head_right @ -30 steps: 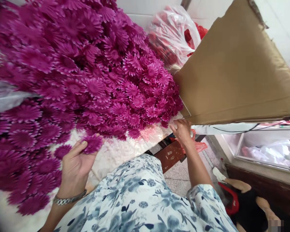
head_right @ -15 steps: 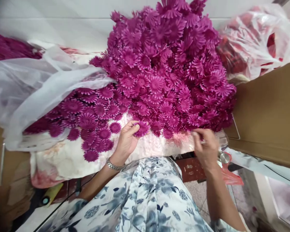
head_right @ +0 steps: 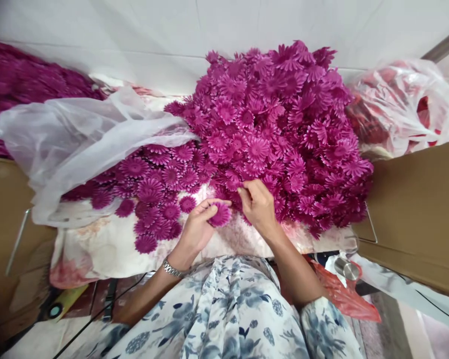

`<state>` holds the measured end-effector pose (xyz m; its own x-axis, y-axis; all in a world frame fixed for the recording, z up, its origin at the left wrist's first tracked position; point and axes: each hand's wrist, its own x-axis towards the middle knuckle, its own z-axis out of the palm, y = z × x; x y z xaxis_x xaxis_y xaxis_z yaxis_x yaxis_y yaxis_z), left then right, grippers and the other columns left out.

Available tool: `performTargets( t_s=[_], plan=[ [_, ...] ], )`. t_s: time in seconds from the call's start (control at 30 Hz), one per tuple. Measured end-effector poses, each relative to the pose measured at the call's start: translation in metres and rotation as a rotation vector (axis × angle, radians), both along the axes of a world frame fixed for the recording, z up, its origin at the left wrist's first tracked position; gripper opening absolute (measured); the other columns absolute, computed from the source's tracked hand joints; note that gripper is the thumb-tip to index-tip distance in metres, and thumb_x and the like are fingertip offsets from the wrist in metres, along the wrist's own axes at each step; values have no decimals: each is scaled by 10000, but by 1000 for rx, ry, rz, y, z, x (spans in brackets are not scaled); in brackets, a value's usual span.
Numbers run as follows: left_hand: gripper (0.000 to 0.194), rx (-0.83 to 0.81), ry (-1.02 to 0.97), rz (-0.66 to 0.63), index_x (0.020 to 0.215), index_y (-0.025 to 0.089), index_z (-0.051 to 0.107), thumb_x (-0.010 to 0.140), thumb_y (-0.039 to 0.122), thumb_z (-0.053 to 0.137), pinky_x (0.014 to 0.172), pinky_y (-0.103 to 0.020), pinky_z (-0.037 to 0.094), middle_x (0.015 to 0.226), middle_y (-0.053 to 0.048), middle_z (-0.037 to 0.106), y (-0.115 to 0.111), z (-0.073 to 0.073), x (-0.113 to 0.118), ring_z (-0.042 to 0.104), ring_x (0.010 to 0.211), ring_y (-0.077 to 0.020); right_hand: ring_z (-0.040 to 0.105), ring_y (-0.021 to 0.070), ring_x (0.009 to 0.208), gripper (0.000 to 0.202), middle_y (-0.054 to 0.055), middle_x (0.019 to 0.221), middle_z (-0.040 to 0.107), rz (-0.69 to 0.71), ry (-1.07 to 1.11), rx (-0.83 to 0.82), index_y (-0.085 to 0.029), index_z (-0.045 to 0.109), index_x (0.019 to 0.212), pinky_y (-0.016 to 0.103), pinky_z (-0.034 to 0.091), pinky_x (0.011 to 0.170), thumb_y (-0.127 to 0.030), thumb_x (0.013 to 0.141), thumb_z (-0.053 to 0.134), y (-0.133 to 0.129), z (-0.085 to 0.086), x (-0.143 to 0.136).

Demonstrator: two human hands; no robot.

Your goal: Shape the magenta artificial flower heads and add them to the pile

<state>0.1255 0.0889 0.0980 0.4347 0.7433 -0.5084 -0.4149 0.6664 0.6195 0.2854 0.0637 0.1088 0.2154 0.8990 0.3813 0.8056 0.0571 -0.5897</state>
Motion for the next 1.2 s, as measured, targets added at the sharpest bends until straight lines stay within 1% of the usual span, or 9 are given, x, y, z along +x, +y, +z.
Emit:
performTargets(
  t_s=[0.17,0.33,0.57,0.77,0.9,1.0,1.1,1.17,1.2],
  plan=[
    [236,-84,-144,108,894,169,650,658,164,663,769,-300,476,858,-42,698,10,-2,-4,642,807,-163,519,244,1008,261,124,1053,564,-36,-147,-28,-190,596,1075,417,446,867,-300,842,551,17,8,-2],
    [297,-34,-130,85,934,180,669,656,82,630,734,-225,456,841,-17,689,6,-2,-3,610,748,-104,541,149,750,113,28,773,558,289,125,-131,-197,588,908,275,468,671,-290,849,560,6,5,-28],
    [374,-19,-65,44,1056,179,663,683,158,655,723,-235,444,967,-46,689,-4,-4,-5,602,815,-134,510,134,707,46,14,736,517,356,131,-89,-190,526,827,256,432,630,-168,858,500,7,-10,-34],
    [297,17,-26,148,963,185,690,666,175,681,834,-279,444,892,-39,707,-5,-2,1,620,896,-167,524,145,686,120,28,718,543,212,-16,62,-197,540,841,270,447,623,-141,877,439,6,-9,-35],
    [290,-16,-55,179,964,167,665,676,187,681,847,-335,458,871,-60,712,-1,-4,-2,647,842,-180,534,174,747,140,51,754,553,-148,-225,158,-192,584,850,319,459,682,-191,878,447,12,5,8],
    [274,-31,-67,175,960,158,652,688,188,672,819,-344,470,880,-69,708,1,-4,-4,649,824,-182,517,232,951,208,115,960,539,-312,-336,220,-157,613,994,412,447,828,-252,873,474,14,16,33],
    [323,-33,-44,123,1033,181,653,710,174,647,763,-278,466,848,-37,702,1,-4,0,632,779,-143,507,226,970,246,106,986,537,-83,-234,161,-176,605,1030,385,457,819,-319,832,572,9,15,17],
    [308,-7,-42,96,1036,187,670,732,177,623,753,-238,454,873,-31,701,0,-4,2,620,802,-125,535,174,831,156,55,853,562,184,-56,-1,-204,601,936,310,473,714,-315,827,590,5,8,-6],
    [285,6,-50,84,1020,186,682,744,185,611,770,-229,448,904,-34,701,-1,-5,3,617,839,-125,534,153,760,105,33,790,552,247,32,-52,-204,587,873,286,466,661,-301,831,585,3,3,-17]
  ],
)
